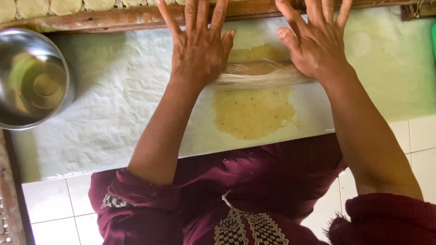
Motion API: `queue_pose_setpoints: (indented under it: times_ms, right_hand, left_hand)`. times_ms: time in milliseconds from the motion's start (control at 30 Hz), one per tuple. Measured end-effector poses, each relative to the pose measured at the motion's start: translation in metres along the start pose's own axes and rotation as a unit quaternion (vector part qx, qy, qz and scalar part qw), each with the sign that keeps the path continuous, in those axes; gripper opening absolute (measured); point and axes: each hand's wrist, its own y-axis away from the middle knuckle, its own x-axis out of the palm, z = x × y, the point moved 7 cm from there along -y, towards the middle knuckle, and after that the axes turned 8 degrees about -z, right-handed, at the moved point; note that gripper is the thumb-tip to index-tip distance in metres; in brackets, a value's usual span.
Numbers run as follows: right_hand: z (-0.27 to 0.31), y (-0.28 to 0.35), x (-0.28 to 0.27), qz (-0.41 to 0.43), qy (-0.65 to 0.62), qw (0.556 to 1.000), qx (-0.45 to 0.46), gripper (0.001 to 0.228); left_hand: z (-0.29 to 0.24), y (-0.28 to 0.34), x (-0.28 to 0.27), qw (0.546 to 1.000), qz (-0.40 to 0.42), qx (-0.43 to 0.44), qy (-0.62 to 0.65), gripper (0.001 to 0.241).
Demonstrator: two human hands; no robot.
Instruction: The person rolls out dough with a rolling pin and cuts it into small circular shapes using a plastic mold.
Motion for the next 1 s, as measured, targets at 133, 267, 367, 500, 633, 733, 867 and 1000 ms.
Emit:
queue_pose_setpoints:
  times_ms: [133,267,367,500,633,733,867,1000]
  right_hand:
    - [0.004,0.014,-0.001,-0.012,-0.022,1.000,-0.008,0.071]
    - [0.013,0.060,-0.001,-0.018,-0.022,0.999,-0.025,0.080]
    - [0.025,0.092,-0.001,-0.031,-0.027,0.999,-0.027,0.085]
    - [0.045,0.132,-0.016,-0.058,-0.042,0.997,-0.035,0.081]
    - [0.045,0.150,-0.019,-0.083,-0.034,0.995,-0.049,0.070]
    - [0.041,0.141,-0.022,-0.044,0.018,0.996,-0.079,0.070]
    - [0.051,0.137,-0.045,-0.013,-0.004,0.995,-0.096,0.067]
    - [0.067,0.166,-0.031,-0.013,-0.025,0.996,-0.080,0.063]
  left_hand:
    - [0.003,0.013,0.009,1.000,-0.010,-0.011,0.011,0.067]
    - [-0.018,0.052,0.001,0.998,-0.049,0.025,0.020,0.073]
    - [-0.028,0.089,0.005,0.999,-0.035,0.024,0.005,0.073]
    - [-0.043,0.136,-0.002,0.999,-0.037,0.032,0.012,0.074]
    - [-0.046,0.156,-0.004,0.996,-0.065,0.064,0.020,0.080]
    - [-0.040,0.148,-0.011,0.995,-0.047,0.090,0.014,0.084]
    - [-0.033,0.144,-0.041,0.989,-0.059,0.131,0.040,0.086]
    - [-0.035,0.178,-0.035,0.986,-0.062,0.151,0.023,0.086]
